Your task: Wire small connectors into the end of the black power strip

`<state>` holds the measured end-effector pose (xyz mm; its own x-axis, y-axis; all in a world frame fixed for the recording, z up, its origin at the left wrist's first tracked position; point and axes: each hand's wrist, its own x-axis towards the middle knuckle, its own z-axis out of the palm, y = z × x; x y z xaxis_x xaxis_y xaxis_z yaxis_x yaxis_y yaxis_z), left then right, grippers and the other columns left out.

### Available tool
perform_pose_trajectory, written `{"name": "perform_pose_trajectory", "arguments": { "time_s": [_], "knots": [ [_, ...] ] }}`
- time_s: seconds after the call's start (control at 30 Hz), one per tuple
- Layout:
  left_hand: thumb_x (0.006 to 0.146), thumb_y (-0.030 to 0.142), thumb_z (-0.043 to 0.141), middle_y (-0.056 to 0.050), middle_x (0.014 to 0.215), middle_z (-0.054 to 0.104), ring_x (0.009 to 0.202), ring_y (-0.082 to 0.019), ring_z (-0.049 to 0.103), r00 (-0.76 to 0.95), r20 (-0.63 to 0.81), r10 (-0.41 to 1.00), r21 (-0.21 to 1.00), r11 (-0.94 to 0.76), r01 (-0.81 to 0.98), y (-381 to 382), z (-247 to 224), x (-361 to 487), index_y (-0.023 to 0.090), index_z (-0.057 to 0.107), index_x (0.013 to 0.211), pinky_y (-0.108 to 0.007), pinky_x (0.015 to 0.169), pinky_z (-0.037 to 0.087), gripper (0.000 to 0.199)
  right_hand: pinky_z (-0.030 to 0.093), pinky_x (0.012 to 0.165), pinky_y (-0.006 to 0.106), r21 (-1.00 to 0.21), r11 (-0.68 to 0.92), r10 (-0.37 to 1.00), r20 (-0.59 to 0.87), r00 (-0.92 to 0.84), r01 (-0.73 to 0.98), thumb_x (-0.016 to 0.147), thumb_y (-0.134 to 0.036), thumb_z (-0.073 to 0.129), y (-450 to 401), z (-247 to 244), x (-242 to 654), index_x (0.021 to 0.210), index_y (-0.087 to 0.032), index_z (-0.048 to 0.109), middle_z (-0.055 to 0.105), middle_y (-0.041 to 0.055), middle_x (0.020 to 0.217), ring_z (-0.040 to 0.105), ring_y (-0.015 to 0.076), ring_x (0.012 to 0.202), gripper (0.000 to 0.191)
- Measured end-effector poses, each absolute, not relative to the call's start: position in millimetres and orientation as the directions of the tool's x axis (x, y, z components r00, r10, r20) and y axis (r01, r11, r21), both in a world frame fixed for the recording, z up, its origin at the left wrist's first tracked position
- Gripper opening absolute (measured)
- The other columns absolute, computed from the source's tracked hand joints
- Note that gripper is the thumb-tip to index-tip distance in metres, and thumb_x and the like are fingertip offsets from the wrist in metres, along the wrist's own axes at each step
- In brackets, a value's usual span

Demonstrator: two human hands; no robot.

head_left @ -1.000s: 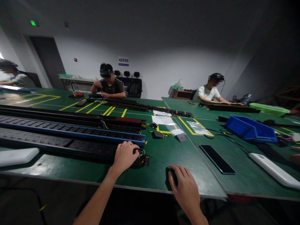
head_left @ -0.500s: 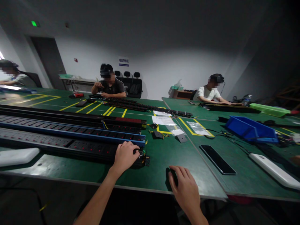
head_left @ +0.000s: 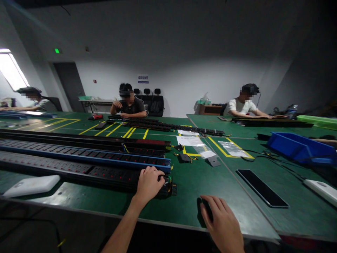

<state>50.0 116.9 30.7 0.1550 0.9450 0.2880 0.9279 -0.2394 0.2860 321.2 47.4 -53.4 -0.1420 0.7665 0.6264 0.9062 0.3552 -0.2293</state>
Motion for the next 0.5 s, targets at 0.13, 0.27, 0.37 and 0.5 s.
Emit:
{"name": "perform_pose_trajectory", "arguments": {
  "time_s": [0.13, 0.27, 0.37, 0.5],
  "knots": [
    [0.088, 0.031, 0.053, -0.002, 0.096, 0.068, 0.099, -0.023, 0.056, 0.144, 0.281, 0.949, 0.286, -0.226, 0.931, 117.4, 30.6, 50.4, 0.033, 0.076, 0.097, -0.039, 0.089, 0.038, 0.025, 0.047, 0.086, 0.039, -0.222, 0.369, 0.761, 0.630, -0.155, 0.903, 0.097, -0.037, 0.050, 48.8, -55.0, 322.0, 0.111, -0.023, 0.062, 0.067, 0.0069, 0.104, 0.061, 0.0247, 0.098, 0.022],
    [0.088, 0.031, 0.053, -0.002, 0.096, 0.068, 0.099, -0.022, 0.056, 0.139, 0.281, 0.950, 0.282, -0.220, 0.934, 117.1, 31.3, 50.7, 0.033, 0.076, 0.097, -0.038, 0.088, 0.037, 0.024, 0.047, 0.085, 0.038, -0.225, 0.363, 0.758, 0.636, -0.146, 0.904, 0.097, -0.037, 0.050, 49.0, -53.6, 320.9, 0.110, -0.024, 0.062, 0.067, 0.0070, 0.103, 0.061, 0.0247, 0.097, 0.022],
    [0.087, 0.032, 0.054, -0.002, 0.096, 0.067, 0.099, -0.022, 0.056, 0.130, 0.287, 0.949, 0.284, -0.214, 0.935, 116.9, 31.4, 51.0, 0.033, 0.076, 0.096, -0.039, 0.088, 0.037, 0.023, 0.047, 0.085, 0.038, -0.233, 0.361, 0.764, 0.629, -0.143, 0.903, 0.097, -0.035, 0.050, 48.6, -52.1, 319.7, 0.111, -0.024, 0.062, 0.067, 0.0069, 0.104, 0.061, 0.0245, 0.097, 0.022],
    [0.087, 0.031, 0.054, -0.001, 0.095, 0.067, 0.098, -0.022, 0.056, 0.126, 0.292, 0.948, 0.285, -0.212, 0.935, 116.9, 30.8, 51.0, 0.034, 0.076, 0.096, -0.039, 0.089, 0.037, 0.023, 0.048, 0.085, 0.038, -0.236, 0.347, 0.769, 0.625, -0.131, 0.908, 0.097, -0.034, 0.051, 47.8, -50.1, 318.3, 0.110, -0.024, 0.062, 0.067, 0.0064, 0.103, 0.061, 0.0243, 0.097, 0.021]
  ]
}}
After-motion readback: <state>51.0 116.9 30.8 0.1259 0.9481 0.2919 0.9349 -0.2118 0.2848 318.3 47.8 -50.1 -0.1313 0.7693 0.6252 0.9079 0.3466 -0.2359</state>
